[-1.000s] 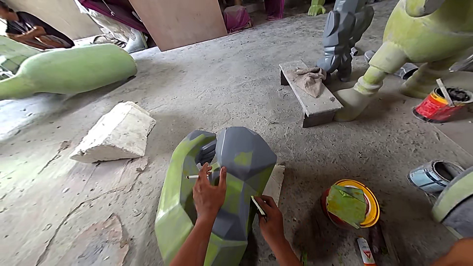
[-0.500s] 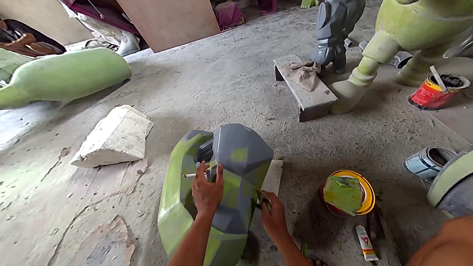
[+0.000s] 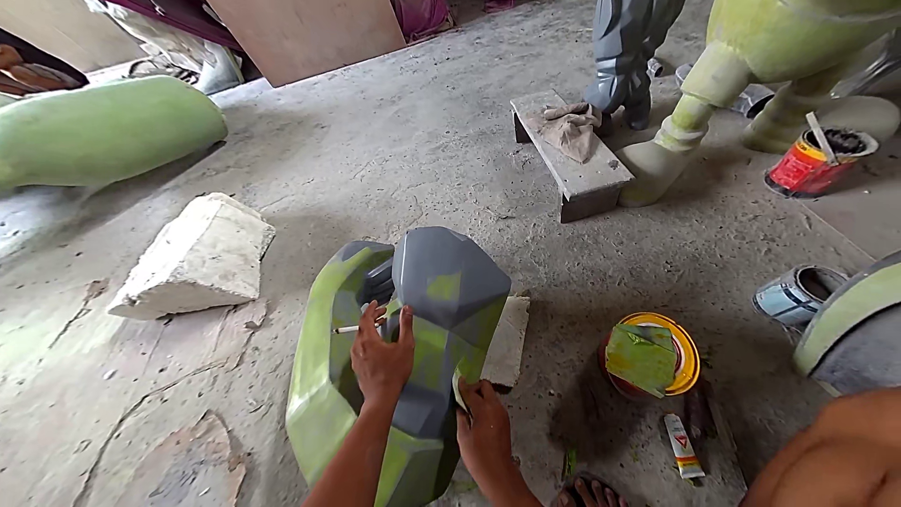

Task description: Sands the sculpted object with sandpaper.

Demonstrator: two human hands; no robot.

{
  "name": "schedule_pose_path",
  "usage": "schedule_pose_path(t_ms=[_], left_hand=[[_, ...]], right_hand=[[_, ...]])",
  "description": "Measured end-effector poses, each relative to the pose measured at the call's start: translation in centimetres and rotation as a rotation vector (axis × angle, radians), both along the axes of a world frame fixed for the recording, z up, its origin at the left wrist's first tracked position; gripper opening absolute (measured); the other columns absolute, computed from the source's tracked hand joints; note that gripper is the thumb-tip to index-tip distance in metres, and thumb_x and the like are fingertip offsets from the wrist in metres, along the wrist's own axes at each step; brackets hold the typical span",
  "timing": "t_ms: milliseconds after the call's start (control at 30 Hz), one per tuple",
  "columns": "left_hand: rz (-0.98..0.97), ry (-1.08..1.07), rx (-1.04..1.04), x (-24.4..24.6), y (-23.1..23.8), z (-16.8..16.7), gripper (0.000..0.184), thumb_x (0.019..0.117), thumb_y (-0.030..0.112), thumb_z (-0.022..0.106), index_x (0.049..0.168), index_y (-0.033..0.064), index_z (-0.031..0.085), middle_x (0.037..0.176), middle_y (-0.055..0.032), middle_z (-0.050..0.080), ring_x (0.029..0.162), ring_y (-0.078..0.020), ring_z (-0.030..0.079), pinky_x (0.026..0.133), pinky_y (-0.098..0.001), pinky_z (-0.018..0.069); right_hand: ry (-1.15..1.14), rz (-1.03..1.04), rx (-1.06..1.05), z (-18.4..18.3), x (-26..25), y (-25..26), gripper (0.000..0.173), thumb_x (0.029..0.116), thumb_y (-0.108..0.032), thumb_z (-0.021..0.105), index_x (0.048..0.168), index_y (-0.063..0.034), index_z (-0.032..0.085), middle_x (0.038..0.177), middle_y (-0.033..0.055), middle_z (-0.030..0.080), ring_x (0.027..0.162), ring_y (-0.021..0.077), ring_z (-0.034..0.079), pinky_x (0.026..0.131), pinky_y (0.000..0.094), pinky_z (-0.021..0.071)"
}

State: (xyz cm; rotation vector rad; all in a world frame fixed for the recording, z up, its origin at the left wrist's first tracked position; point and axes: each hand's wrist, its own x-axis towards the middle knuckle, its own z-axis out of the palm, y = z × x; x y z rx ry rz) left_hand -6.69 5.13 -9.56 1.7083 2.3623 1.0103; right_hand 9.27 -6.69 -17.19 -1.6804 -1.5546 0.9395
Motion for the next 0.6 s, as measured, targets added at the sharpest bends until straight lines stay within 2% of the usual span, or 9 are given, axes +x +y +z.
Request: schedule_pose_path(t_ms=[67, 167, 333, 467, 600], left_hand=[[-0.007, 0.002, 0.010, -0.1, 0.0, -0.1, 0.073, 0.0982, 0.062, 0.054, 0.147, 0.0075, 0.051, 0.131, -0.0135, 0.066, 0.119, -0.0317, 0.064, 0.101, -0.0584, 0.0492], [-0.015, -0.005, 0.014, -0.3, 0.0, -0.1, 0.071, 0.0991, 0.059, 0.055, 0.146, 0.0064, 0.051, 0.131, -0.0139, 0.066, 0.119, -0.0318, 0.064, 0.102, -0.0585, 0.0489], [-0.023, -0.002, -0.005, -0.3, -0.2, 0.1, 0.072, 0.0996, 0.058, 0.055, 0.148, 0.0057, 0.049, 0.133, -0.0150, 0.065, 0.122, -0.0330, 0.062, 0.102, -0.0584, 0.0488], [-0.013, -0.003, -0.010, -0.2, -0.1, 0.1, 0.072, 0.0992, 0.060, 0.055, 0.148, 0.0069, 0.049, 0.133, -0.0148, 0.065, 0.122, -0.0330, 0.062, 0.103, -0.0590, 0.0481], [-0.005, -0.007, -0.010, 0.0, -0.3, 0.1, 0.073, 0.0985, 0.062, 0.054, 0.147, 0.0072, 0.050, 0.133, -0.0145, 0.065, 0.121, -0.0344, 0.062, 0.101, -0.0602, 0.0483]], right_hand=[[0.045, 0.024, 0.045, -0.5, 0.8, -0.4, 0.041, 0.0932, -0.019, 0.061, 0.132, -0.0239, 0.071, 0.114, 0.0013, 0.069, 0.097, 0.0117, 0.068, 0.081, 0.0338, 0.0603], [0.205, -0.031, 0.077, -0.9, 2.2, -0.2, 0.032, 0.0941, -0.020, 0.061, 0.123, -0.0196, 0.076, 0.115, 0.0001, 0.071, 0.101, 0.0100, 0.068, 0.087, 0.0344, 0.0601], [0.290, -0.200, 0.047, -1.5, 2.0, 2.3, 0.033, 0.0973, -0.016, 0.059, 0.127, -0.0160, 0.073, 0.119, 0.0017, 0.070, 0.107, 0.0098, 0.067, 0.093, 0.0336, 0.0584], [0.310, -0.220, -0.013, -0.6, 0.4, 1.8, 0.030, 0.0978, -0.018, 0.057, 0.122, -0.0133, 0.074, 0.117, 0.0022, 0.071, 0.106, 0.0114, 0.068, 0.093, 0.0365, 0.0582], [0.410, -0.210, -0.037, 0.8, -0.6, 0.2, 0.025, 0.0982, -0.020, 0.058, 0.113, -0.0089, 0.075, 0.109, 0.0038, 0.071, 0.102, 0.0125, 0.068, 0.092, 0.0368, 0.0583]])
